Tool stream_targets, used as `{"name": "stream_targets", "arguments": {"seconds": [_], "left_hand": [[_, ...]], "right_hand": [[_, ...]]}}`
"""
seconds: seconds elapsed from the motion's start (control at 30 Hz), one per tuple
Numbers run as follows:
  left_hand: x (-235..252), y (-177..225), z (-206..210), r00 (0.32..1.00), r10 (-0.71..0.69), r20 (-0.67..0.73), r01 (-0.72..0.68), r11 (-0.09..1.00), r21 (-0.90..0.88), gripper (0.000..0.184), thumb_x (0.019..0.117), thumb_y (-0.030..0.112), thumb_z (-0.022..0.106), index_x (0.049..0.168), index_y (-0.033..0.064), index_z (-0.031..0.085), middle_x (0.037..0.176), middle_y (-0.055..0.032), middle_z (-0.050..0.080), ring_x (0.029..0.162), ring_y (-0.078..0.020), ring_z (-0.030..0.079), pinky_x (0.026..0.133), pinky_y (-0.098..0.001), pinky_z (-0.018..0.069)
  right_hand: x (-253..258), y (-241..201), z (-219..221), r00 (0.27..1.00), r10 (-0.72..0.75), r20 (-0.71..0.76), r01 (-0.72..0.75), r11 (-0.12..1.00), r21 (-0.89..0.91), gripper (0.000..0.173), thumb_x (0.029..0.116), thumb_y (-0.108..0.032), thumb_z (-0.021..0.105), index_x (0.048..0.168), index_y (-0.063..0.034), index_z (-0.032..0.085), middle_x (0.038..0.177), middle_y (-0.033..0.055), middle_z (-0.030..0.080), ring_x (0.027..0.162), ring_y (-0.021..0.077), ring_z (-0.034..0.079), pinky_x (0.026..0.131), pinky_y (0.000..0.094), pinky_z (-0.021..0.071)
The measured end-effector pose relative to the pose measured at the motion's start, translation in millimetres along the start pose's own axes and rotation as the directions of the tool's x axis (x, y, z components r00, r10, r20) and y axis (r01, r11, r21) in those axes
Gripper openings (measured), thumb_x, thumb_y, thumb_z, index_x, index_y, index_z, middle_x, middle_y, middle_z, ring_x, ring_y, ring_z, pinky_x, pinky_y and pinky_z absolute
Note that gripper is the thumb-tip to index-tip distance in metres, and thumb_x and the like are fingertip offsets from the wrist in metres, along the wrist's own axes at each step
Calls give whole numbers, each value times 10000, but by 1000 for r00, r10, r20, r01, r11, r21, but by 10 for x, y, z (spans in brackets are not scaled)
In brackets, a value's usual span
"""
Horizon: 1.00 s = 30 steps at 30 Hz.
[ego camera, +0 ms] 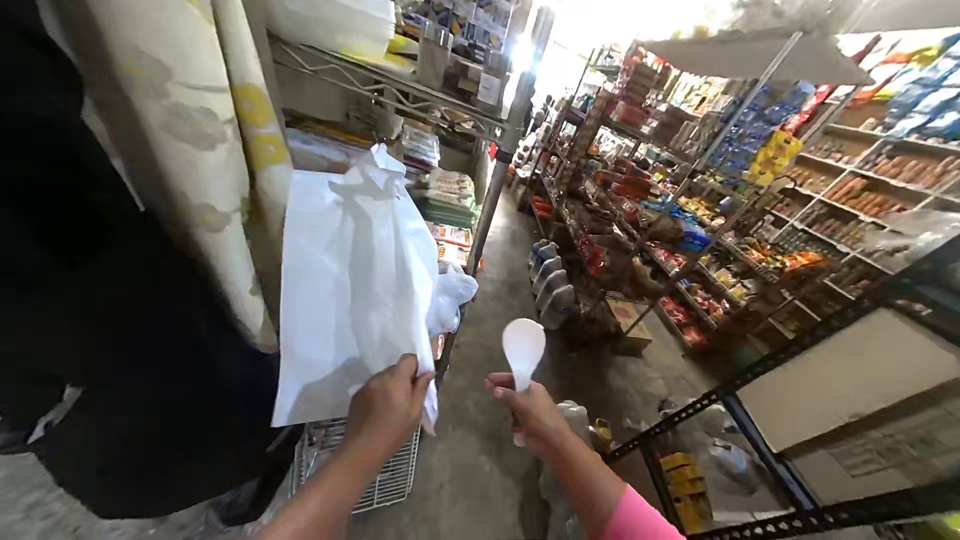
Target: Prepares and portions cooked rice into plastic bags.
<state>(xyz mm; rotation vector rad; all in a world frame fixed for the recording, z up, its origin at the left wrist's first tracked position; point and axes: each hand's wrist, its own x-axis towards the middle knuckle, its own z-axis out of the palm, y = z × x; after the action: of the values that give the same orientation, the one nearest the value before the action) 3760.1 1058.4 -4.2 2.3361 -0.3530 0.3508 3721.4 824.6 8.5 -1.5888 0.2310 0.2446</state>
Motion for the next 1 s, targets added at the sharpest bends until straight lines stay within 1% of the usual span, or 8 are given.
{"name": "stream_targets", "arguments": {"seconds": [0.1, 0.23, 0.47, 0.63, 0.73, 0.83, 0.9, 1.0], "left_hand": [[-32, 154, 186, 994, 14, -110, -26, 994, -107, 289, 991, 255, 641, 1026, -31, 656, 800, -181, 692, 749, -371, 708, 671, -589, 557], [-80, 194, 362, 987, 8, -163, -49, 967, -250, 283, 961, 288, 677, 991, 7, 669, 821, -101, 723, 761, -224, 728, 714, -449, 598], [-320, 374, 509, 992, 73, 101, -46, 968, -248, 278, 869, 267, 773, 908, -2, 718, 815, -132, 720, 783, -302, 719, 750, -532, 577], [-425, 437, 392, 918, 252, 305, -157, 939, -305, 362, 951, 391, 703, 1059, 49, 749, 932, -98, 765, 874, -273, 744, 818, -537, 585], [-447, 365, 255, 956, 291, 32, -265, 908, -323, 340, 987, 392, 626, 958, 81, 760, 905, -46, 755, 864, -176, 731, 797, -432, 609], [-195, 103, 207, 979, 155, -135, -179, 966, -184, 372, 978, 368, 618, 936, 16, 729, 1000, -178, 719, 1023, -341, 682, 910, -538, 542], [44, -107, 305, 991, -60, 116, 80, 982, -172, 446, 993, 360, 648, 1170, -49, 673, 1237, -274, 630, 1204, -440, 586, 1031, -625, 456], [305, -127, 675, 757, -188, 626, 388, 900, -200, 614, 1052, 373, 576, 1523, 19, 402, 1449, -253, 528, 1307, -395, 548, 1093, -589, 427]], "right_hand": [[140, -93, 252, 996, -90, 12, 88, 993, 77, 325, 1017, -179, 626, 1310, -36, 637, 1181, 51, 712, 529, -10, 488, 468, 171, 417], [199, -291, 335, 989, -145, 33, 142, 986, 93, 289, 1031, -175, 607, 1252, 0, 668, 1045, 47, 742, 498, -19, 473, 453, 160, 407], [126, -396, 302, 984, -126, 129, 133, 990, -52, 227, 928, -73, 716, 1129, 30, 693, 831, 30, 702, 609, 45, 592, 562, 221, 509], [-18, -216, -7, 993, -106, 50, 111, 987, -118, 80, 967, -79, 664, 988, -4, 647, 710, 2, 640, 535, 37, 548, 495, 201, 463], [-172, -50, -286, 992, -117, -51, 113, 990, -85, 92, 989, -90, 625, 1048, -20, 619, 756, -2, 644, 577, 49, 580, 534, 220, 511], [-412, 37, -593, 974, -156, -163, 137, 983, -119, 178, 993, -48, 594, 1153, 13, 645, 886, 13, 715, 755, 53, 683, 723, 254, 603], [-601, 66, -815, 966, -170, -194, 139, 977, -164, 229, 999, -30, 561, 1206, 24, 642, 967, 11, 728, 849, 37, 691, 814, 247, 598], [-915, 172, -1155, 964, -157, -216, 138, 985, -100, 265, 987, 4, 524, 1233, 25, 622, 1006, 1, 734, 892, 30, 695, 852, 243, 596]]}}
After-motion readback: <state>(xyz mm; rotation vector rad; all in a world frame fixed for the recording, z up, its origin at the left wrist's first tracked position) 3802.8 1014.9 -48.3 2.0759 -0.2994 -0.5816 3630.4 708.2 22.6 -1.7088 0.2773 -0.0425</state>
